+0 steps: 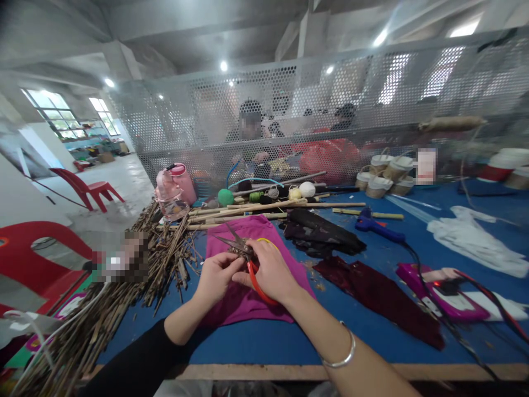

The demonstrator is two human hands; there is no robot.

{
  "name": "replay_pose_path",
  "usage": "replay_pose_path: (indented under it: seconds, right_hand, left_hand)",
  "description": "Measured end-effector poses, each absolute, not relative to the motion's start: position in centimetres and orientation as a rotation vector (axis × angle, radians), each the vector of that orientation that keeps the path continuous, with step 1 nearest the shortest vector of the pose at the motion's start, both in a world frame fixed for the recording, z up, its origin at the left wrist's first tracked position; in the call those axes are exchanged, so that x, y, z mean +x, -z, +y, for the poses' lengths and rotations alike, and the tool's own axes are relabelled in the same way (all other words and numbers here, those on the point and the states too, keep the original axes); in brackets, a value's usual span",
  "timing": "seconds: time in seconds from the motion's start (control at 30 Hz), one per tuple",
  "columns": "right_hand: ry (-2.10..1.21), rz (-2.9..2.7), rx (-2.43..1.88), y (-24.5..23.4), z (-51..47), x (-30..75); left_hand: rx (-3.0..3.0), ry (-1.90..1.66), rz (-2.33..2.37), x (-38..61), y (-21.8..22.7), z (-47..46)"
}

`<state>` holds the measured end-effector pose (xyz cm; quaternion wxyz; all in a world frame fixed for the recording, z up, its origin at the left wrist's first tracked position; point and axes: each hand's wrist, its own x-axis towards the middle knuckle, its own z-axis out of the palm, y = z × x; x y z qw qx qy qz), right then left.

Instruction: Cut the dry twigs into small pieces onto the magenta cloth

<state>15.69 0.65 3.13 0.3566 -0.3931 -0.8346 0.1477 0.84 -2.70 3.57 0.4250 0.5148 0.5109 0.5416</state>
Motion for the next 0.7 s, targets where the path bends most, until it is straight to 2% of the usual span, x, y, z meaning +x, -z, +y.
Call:
replay_pose_path:
  seconds: [0.43,0.7]
  right_hand:
    - [-0.556,-2.098,-0.967,-3.85,0.21,15.50]
    - [-0.382,-2.180,-1.037,-3.87,0.17,15.57]
  left_hand:
    - [1.215,-1.406,1.225,0.95,-3.47,-2.91]
    - [1.310,-1.406,1.245,0.77,-3.74,-2.96]
